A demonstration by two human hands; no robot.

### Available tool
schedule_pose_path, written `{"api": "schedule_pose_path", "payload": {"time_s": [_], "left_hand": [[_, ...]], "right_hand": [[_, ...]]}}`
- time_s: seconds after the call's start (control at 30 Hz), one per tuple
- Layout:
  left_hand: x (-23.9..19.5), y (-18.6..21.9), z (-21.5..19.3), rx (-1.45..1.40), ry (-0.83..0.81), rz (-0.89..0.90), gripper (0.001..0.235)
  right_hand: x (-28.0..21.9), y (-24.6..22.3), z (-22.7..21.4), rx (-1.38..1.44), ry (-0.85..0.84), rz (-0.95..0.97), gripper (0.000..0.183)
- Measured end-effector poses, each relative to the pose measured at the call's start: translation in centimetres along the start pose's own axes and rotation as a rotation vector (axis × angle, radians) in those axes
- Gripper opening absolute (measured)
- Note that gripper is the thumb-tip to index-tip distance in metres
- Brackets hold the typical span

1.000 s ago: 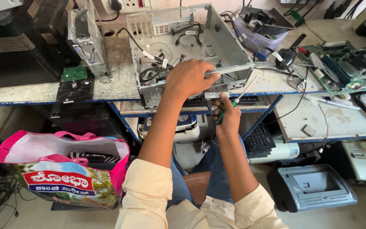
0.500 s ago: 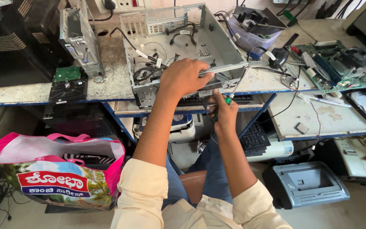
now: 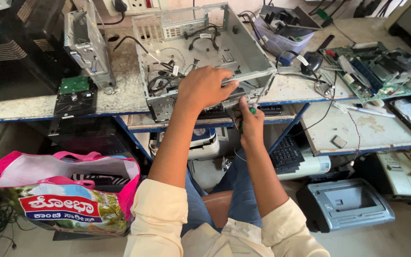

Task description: The person works on an open desktop computer case, using a screwdriver to remove screws from the rear panel and then manipulating internal cables and components by hand. The person also handles a hard drive and other parts on the workbench.

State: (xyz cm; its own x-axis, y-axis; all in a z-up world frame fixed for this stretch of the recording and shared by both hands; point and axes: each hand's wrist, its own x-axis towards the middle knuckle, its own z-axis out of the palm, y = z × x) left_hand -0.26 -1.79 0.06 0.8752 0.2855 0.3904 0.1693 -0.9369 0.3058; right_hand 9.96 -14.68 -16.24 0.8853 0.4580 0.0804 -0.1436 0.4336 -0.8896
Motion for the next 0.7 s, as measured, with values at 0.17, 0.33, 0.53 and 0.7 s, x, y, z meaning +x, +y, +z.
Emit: {"api": "schedule_pose_path", "payload": {"time_s": [0.17,0.33,0.53,0.7], "left_hand": [[-0.1,0.1,0.1,0.006,-0.052,-0.038,0.036],[-0.2,0.3,-0.1,0.003,0.031,0.041,0.037],[0.1,0.4,0.0,0.072,-0.023,0.011,0.045],[0.3,0.3,0.0,0.078,-0.028,0.004,0.048]], "right_hand": [[-0.2,-0.6,-0.2,-0.038,-0.012,0.085,0.034],[-0.3,-1.0,-0.3,-0.184,0.042,0.058,0.037],[0.3,-0.3,-1.7,-0.262,0.105,0.01,0.042],[0.5,-1.7,-4.6,-0.24,0.249,-0.34,0.029]]}}
